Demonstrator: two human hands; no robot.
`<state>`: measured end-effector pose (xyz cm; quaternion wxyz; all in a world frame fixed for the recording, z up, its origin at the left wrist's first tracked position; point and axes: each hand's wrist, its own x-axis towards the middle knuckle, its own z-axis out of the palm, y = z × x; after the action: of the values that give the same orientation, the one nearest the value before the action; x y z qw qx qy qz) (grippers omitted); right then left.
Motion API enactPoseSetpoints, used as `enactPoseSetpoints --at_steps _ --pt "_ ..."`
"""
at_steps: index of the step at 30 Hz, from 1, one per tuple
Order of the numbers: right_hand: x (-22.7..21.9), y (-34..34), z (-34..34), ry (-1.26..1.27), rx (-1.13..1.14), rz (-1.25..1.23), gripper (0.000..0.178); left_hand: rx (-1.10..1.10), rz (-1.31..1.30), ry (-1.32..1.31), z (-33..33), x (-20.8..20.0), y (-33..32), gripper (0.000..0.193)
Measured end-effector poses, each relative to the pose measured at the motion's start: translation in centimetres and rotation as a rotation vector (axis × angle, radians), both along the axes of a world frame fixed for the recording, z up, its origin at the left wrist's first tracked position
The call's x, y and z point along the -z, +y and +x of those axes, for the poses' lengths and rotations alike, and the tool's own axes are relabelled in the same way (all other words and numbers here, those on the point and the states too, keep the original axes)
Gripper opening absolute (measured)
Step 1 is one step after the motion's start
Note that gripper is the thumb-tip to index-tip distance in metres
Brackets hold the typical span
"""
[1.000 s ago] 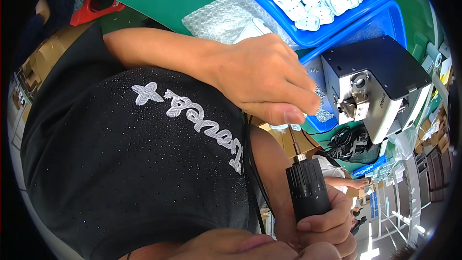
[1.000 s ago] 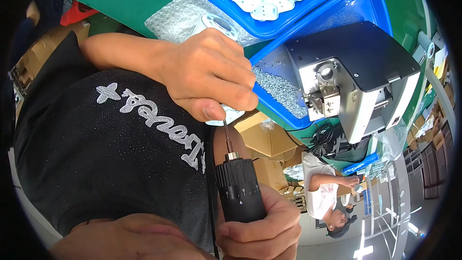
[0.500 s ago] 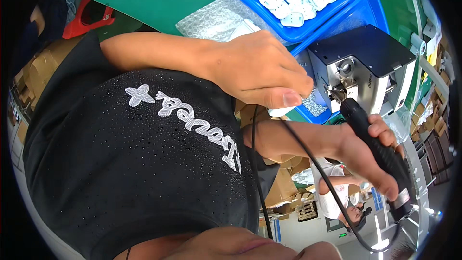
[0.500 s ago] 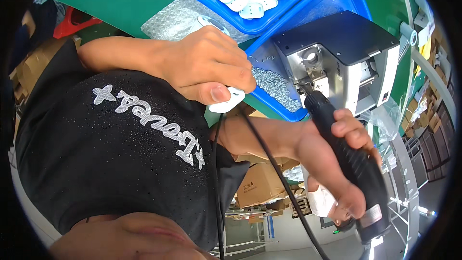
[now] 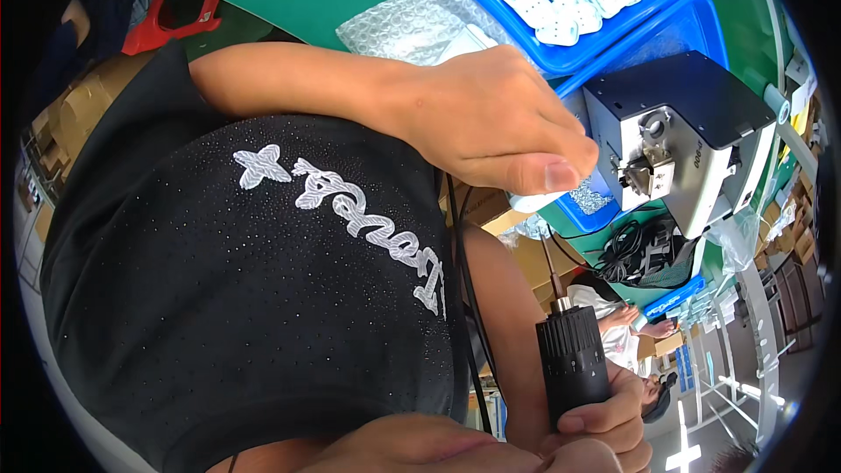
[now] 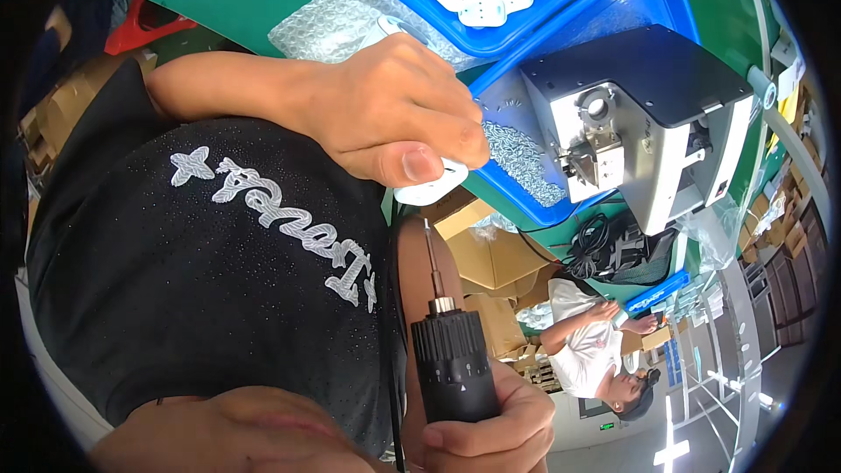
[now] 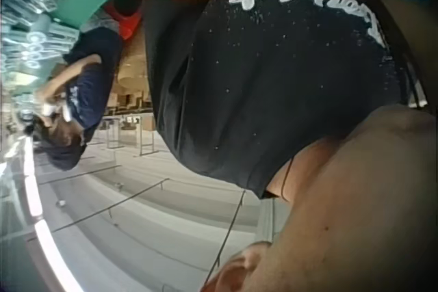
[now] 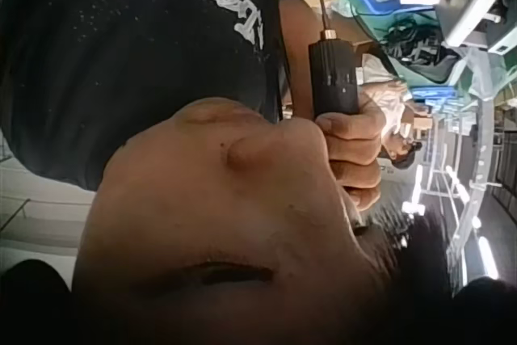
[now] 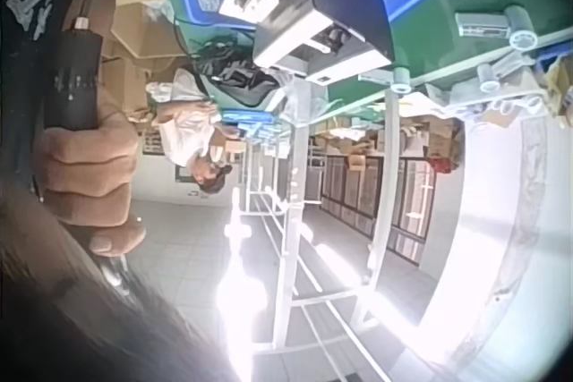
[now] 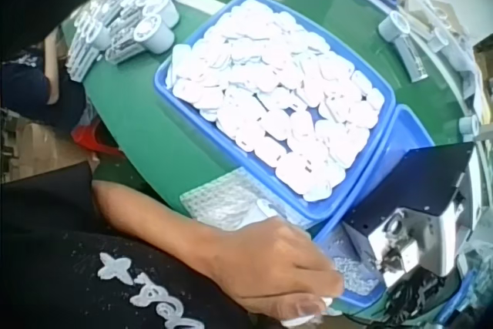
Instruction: Assembling small electronic components using an electric screwdriver at a green production workbench.
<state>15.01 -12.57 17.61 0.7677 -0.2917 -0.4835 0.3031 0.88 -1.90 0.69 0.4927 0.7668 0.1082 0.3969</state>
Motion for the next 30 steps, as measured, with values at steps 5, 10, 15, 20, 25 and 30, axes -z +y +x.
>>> enactPoseSetpoints --at_steps 5,10,15,20,25,30 --pt "-0.1 0.5 -0.9 -0.083 -0.070 -0.277 0.022 0.028 -0.006 0.002 0.1 -0.1 0.1 0.037" --pt "1.2 0.6 -0.8 -0.045 -0.107 -0.120 0.024 0.023 -0.019 -0.013 0.0 -0.1 -0.4 0.036" --pt "0.1 1.2 2.0 -0.170 -0.409 -0.235 0.026 -0.030 0.008 0.001 -0.1 -0.2 -0.5 0.038" --pt "-1.0 2.5 2.5 -0.276 -0.708 -0.288 0.030 -0.014 -0.040 0.004 -1.5 -1.3 -0.6 0.040" --pt "2.0 1.3 1.8 -0.225 -0.151 0.023 0.050 -0.092 0.387 0.110 -4.2 -5.8 4.8 0.046" --pt "3.2 9.1 -5.1 -0.532 0.362 -0.730 0.061 -0.465 0.925 -0.021 -1.1 -6.4 22.7 0.039"
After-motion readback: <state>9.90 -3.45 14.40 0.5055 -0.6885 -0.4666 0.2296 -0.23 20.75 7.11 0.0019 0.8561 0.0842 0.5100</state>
